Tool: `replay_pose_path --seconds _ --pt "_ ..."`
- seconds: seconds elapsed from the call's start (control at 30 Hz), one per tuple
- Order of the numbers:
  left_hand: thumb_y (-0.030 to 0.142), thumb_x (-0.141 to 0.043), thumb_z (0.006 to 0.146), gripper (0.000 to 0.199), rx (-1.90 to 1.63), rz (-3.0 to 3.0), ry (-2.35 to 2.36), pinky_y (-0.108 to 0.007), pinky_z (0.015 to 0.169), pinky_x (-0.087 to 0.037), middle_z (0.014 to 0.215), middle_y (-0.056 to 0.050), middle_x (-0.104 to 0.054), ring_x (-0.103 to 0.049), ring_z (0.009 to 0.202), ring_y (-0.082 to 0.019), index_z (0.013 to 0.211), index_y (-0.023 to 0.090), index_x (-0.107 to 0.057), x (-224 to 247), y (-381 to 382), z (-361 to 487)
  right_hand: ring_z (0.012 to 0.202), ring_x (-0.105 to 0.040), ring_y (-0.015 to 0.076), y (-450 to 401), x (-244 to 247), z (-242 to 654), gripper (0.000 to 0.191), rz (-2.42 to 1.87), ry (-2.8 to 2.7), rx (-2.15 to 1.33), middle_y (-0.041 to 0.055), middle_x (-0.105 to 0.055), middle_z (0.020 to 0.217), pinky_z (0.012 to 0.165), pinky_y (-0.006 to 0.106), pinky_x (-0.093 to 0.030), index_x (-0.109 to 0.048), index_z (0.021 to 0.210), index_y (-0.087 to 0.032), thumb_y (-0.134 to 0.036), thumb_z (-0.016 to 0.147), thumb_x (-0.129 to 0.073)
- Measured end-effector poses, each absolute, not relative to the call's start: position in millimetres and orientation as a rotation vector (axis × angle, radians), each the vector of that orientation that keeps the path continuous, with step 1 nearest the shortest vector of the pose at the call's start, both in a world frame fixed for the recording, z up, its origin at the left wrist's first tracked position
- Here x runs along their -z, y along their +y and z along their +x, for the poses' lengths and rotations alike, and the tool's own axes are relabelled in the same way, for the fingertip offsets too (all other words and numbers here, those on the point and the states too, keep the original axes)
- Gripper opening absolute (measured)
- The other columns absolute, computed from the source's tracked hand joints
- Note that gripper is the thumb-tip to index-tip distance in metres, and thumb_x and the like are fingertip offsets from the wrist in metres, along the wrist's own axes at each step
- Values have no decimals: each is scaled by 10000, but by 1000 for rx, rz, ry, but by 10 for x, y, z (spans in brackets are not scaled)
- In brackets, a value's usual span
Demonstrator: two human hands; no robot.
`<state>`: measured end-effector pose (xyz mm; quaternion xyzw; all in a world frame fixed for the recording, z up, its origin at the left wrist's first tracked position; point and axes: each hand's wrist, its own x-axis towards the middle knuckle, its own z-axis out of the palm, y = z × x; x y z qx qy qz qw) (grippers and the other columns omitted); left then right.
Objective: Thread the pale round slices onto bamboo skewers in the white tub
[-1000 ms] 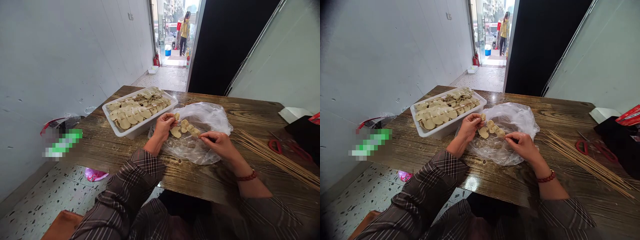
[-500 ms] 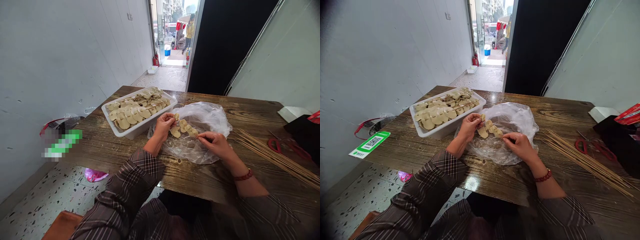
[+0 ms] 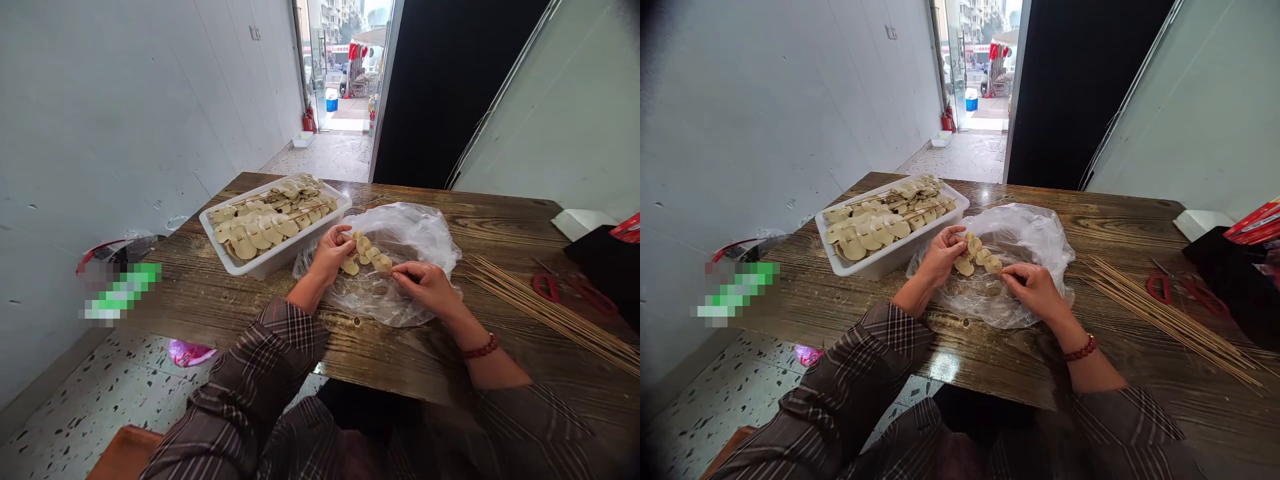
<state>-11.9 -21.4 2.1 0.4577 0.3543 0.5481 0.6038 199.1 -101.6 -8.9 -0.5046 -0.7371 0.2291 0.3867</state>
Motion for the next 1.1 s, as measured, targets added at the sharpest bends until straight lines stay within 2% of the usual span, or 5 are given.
replay_pose_path --seconds 0.3,0.47,0.67,0.93,1.1 --pt "292 -679 804 181 -1131 1038 881 -228 642 -492 857 -45 -700 -634 680 -98 902 145 -639 8 -179 -169 705 -666 189 -978 68 2078 255 -1353 -1708 -587 57 -762 798 631 288 -485 -776 877 -169 -349 845 -598" --pt "173 -591 817 115 -1059 1780 1174 -269 692 -473 789 -36 -672 -582 692 -127 853 150 -697 122 -142 -131 683 -633 178 -946 83 2153 294 -1376 -1573 -601 50 -738 764 557 263 -436 -777 903 -155 -384 837 -604" --pt "167 -682 757 161 -738 2469 1213 -366 894 -484 994 -88 -678 -612 939 -222 903 182 -748 212 -144 -72 701 -638 177 -945 78 2125 285 -1342 -1625 -596 48 -743 773 592 270 -441 -778 896 -160 -375 853 -596" --pt "133 -613 798 133 -817 2404 1222 -393 931 -438 874 -92 -625 -589 905 -246 710 203 -683 200 -173 8 699 -647 180 -964 46 2108 271 -1339 -1655 -581 51 -753 788 597 275 -453 -778 889 -170 -366 855 -594" --pt "75 -615 743 201 -966 2198 1234 -329 858 -435 756 -51 -588 -559 804 -204 598 208 -579 187 -160 27 681 -633 176 -967 44 2109 293 -1347 -1638 -590 45 -730 743 560 264 -449 -780 889 -168 -379 852 -580"
